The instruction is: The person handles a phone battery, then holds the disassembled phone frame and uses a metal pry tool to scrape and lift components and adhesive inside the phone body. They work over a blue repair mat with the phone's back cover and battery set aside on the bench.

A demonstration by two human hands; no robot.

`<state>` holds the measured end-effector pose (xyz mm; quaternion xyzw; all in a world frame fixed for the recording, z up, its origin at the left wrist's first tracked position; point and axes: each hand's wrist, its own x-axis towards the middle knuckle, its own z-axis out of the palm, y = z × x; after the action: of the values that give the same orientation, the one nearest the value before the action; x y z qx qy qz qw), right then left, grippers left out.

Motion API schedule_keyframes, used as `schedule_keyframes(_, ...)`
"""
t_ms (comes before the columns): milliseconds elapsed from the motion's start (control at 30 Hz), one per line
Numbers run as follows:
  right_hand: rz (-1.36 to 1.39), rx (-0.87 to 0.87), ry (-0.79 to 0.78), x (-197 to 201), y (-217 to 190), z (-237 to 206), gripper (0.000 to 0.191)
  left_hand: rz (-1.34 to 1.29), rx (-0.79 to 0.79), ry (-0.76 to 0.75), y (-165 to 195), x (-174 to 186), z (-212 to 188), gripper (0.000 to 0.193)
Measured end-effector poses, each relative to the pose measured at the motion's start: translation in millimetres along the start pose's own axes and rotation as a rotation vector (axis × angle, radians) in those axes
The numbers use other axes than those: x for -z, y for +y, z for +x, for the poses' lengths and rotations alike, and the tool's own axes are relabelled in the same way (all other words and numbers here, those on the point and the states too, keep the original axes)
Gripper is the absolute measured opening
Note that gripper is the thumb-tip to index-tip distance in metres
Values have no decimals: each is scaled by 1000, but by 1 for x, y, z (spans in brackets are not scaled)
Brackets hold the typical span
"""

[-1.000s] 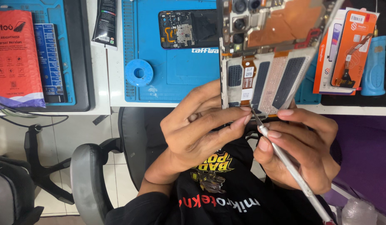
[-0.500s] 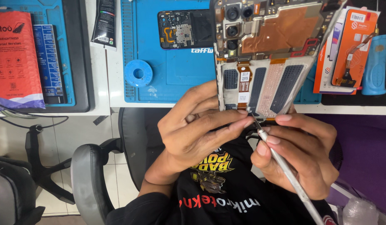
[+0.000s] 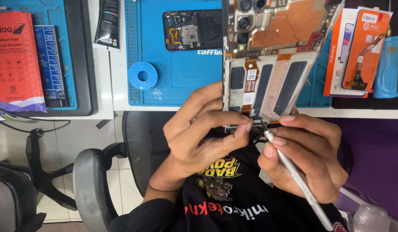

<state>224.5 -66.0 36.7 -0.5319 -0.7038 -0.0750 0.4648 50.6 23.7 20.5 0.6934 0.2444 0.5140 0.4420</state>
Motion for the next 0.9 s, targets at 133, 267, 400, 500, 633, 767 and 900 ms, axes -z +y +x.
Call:
schedule_keyframes(133, -1, -11, -56, 3, -3, 4, 16, 40, -7, 20, 3, 1, 1, 19)
schedule_keyframes(267, -5, 10, -59, 1, -4, 7, 15, 43, -6, 16, 3, 2, 1, 19)
schedule_keyframes(400, -5, 57, -45, -1, 0, 8, 16, 42, -8, 13, 3, 2, 1, 19)
schedule_keyframes(500, -16, 41, -53, 0, -1, 6, 17, 34, -3, 6, 3, 2, 1, 19)
schedule_keyframes(633, -29, 33, -45, 0, -2, 2, 18, 62, 18, 1, 4, 3, 0, 18)
schedule_keyframes(767, -32, 53, -16, -3, 0, -3, 17, 76, -3, 15, 3, 2, 1, 17)
schedule_keyframes(900, -43, 50, -7, -4, -1, -5, 16, 76, -14, 2, 2, 3, 1, 19)
